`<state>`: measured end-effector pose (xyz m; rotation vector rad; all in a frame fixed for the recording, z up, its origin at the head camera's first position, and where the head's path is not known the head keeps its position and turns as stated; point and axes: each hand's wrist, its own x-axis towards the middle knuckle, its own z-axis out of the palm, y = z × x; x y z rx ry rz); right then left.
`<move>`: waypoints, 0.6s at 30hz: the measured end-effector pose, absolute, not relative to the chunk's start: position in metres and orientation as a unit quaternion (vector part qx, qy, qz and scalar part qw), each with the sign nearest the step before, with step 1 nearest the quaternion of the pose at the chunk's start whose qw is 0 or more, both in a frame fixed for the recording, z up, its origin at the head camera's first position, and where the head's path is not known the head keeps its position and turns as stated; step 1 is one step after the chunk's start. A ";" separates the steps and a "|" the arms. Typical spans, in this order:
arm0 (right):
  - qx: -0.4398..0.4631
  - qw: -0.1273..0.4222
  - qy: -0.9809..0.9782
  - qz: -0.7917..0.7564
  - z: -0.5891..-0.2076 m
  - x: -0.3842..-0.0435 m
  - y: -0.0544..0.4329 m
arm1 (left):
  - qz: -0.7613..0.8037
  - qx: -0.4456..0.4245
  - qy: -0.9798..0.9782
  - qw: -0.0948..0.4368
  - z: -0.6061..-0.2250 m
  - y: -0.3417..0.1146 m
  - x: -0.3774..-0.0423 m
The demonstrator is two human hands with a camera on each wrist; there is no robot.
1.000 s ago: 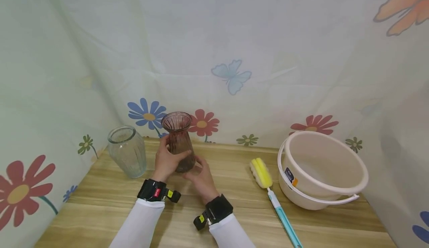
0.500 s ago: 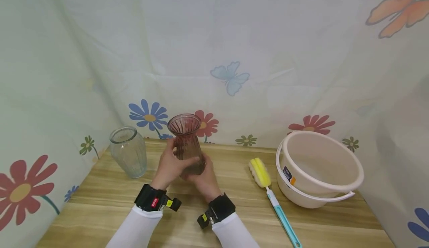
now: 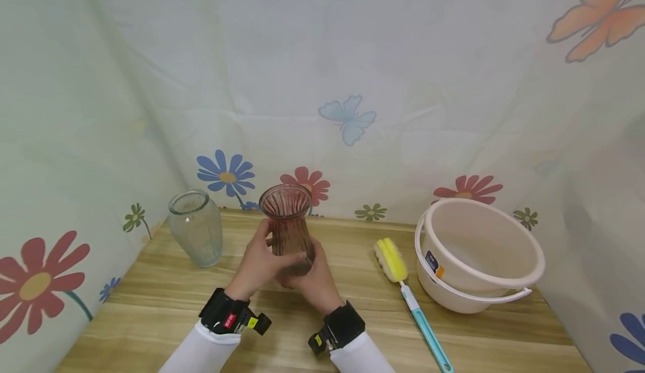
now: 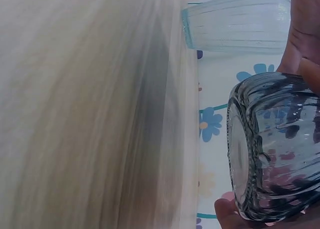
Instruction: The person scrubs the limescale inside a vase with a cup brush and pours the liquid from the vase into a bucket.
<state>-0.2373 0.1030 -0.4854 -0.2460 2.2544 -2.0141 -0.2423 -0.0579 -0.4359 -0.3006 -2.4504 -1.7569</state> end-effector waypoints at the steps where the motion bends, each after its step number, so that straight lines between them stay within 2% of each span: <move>1: -0.081 0.051 0.747 -0.658 -0.485 -0.235 0.104 | -0.578 -0.101 -0.808 0.053 -0.436 -0.058 -0.241; 18: -0.061 0.051 0.786 -0.613 -0.485 -0.200 0.128 | -0.531 -0.165 -0.831 0.021 -0.439 -0.045 -0.220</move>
